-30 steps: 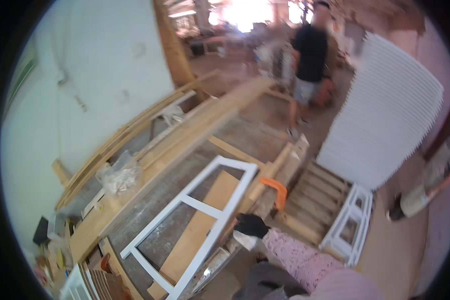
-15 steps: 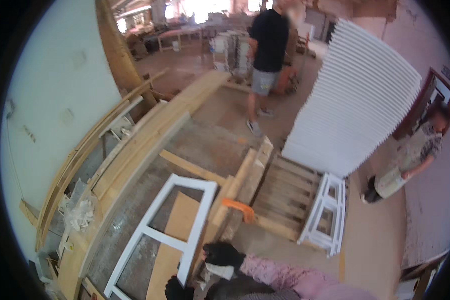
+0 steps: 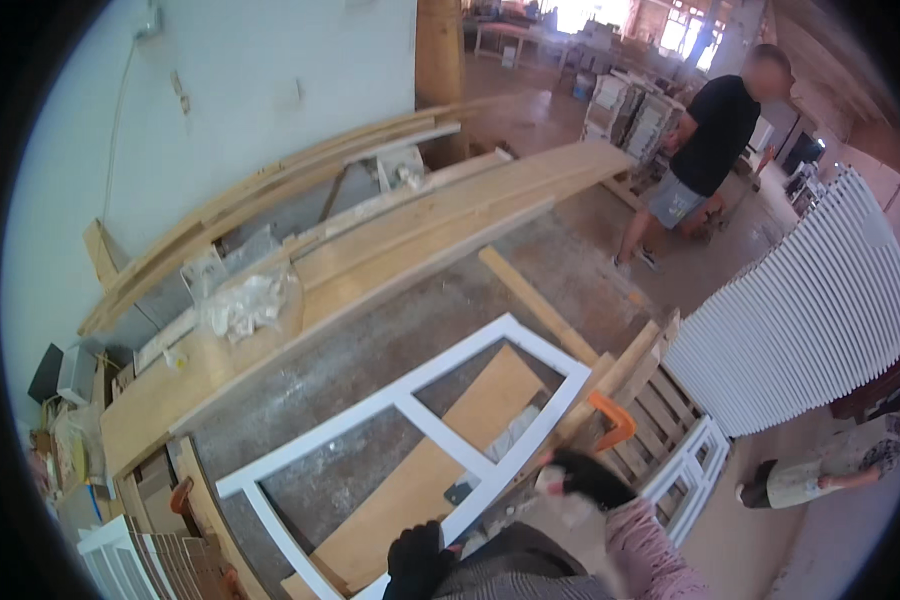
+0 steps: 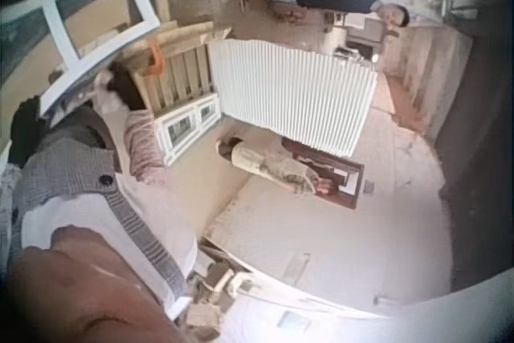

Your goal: The person wipes white wooden frames with a cloth on a workbench and stacks them onto a wooden pallet.

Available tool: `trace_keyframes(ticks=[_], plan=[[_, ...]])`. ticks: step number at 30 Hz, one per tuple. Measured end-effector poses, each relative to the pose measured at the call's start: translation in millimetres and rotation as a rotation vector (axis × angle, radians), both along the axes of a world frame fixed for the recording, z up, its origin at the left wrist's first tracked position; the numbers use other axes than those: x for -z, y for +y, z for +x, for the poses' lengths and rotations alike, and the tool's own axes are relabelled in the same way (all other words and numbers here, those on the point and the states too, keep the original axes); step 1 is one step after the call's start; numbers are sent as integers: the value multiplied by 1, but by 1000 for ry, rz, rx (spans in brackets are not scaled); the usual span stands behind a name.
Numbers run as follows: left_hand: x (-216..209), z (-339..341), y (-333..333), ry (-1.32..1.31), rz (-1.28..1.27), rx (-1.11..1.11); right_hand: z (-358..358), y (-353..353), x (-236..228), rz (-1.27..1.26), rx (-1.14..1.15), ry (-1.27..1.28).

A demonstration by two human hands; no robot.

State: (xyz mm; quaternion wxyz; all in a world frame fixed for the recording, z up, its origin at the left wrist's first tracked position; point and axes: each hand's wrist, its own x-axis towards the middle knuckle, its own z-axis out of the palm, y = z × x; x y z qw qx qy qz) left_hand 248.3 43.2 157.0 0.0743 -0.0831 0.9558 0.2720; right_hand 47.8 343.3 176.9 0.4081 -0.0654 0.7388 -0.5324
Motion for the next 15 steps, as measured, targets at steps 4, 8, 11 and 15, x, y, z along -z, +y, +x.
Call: trace_keyframes(ticks=[4, 8, 11, 15], plan=[[-17, -12, -12, -1, 22, 68, -64, 25, -9, 189, 360, 627], [-32, 16, -36, -247, 276, 59, -104, -45, -65, 192, 540, 938], [53, -33, -20, -175, 650, 160, -171, -3, 29, 348, 318, 1189], [17, -7, -5, 15, 279, 199, -173, 92, 135, 866, -32, 1029]])
